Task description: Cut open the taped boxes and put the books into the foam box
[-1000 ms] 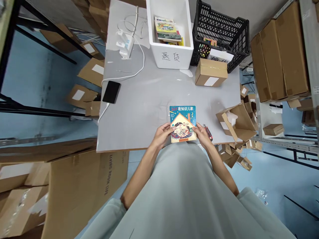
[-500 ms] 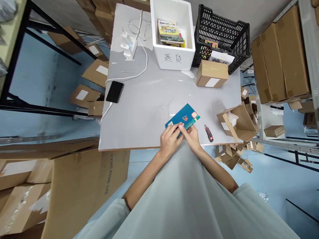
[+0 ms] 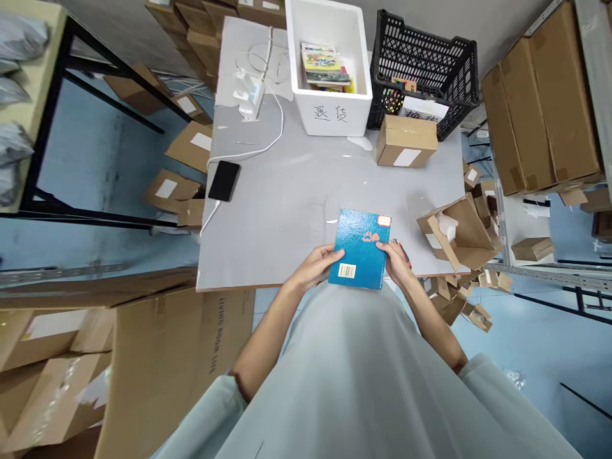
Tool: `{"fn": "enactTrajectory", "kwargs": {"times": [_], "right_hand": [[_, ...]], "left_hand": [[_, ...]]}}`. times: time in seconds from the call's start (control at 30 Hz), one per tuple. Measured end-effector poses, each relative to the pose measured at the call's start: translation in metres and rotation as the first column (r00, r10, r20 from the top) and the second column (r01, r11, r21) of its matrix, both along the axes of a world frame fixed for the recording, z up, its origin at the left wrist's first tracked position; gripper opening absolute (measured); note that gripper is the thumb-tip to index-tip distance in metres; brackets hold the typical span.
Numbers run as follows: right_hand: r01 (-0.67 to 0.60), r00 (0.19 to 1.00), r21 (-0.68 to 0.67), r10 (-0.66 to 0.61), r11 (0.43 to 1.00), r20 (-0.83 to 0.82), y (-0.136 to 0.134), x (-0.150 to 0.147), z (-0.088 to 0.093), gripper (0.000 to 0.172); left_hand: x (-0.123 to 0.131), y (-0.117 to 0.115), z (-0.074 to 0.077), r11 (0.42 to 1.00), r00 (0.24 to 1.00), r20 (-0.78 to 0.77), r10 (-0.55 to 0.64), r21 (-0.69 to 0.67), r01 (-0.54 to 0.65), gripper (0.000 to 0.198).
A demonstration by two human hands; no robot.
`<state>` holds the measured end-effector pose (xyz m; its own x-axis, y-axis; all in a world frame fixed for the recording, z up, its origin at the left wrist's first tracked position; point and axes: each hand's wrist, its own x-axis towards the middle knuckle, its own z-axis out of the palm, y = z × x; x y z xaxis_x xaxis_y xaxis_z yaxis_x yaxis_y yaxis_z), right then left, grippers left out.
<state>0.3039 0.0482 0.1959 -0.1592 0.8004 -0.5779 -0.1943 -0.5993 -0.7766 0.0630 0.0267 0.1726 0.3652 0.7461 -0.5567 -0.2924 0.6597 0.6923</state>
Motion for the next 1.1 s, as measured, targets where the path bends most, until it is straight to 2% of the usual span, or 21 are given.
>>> {"fn": "enactTrajectory", "kwargs": {"times": [0.13,0.3,0.4,0.6,0.83,0.97,1.1], "right_hand": [[-0.018,1.0,0.011,0.019,1.0,-0.016,0.0,-0.002,0.003,0.052],[-0.051,0.999,0.181,0.048,0.982,0.022,0.003,-0.003,0.012,0.055],[-0.085,0.996,0.234,0.077,0.969,0.043,0.006,-0.003,0.016,0.054],[-0.068,0.997,0.193,0.06,0.979,0.051,0.01,-0.005,0.011,0.056],[-0.003,1.0,0.047,0.004,0.999,-0.027,0.007,-0.006,0.0,0.051],[0.015,1.0,0.028,-0.015,0.999,0.003,0.0,-0.005,-0.001,0.04],[0.015,1.0,0.029,-0.016,0.999,0.005,-0.003,-0.005,-0.001,0.04]], "left_hand": [[0.013,-0.007,-0.001,0.993,0.994,-0.02,0.11,-0.038,-0.111,0.07],[0.017,-0.007,-0.002,0.985,0.983,-0.072,0.171,0.019,-0.17,0.072],[0.017,-0.007,0.0,0.98,0.977,-0.084,0.197,0.016,-0.196,0.071],[0.019,-0.005,0.013,0.974,0.967,-0.126,0.222,-0.013,-0.226,0.07],[0.022,-0.001,0.024,0.968,0.966,-0.153,0.21,-0.105,-0.227,0.067],[0.023,-0.003,0.024,0.967,0.973,-0.149,0.175,-0.16,-0.198,0.059],[0.021,-0.007,0.017,0.971,0.98,-0.125,0.152,-0.168,-0.172,0.057]]}}
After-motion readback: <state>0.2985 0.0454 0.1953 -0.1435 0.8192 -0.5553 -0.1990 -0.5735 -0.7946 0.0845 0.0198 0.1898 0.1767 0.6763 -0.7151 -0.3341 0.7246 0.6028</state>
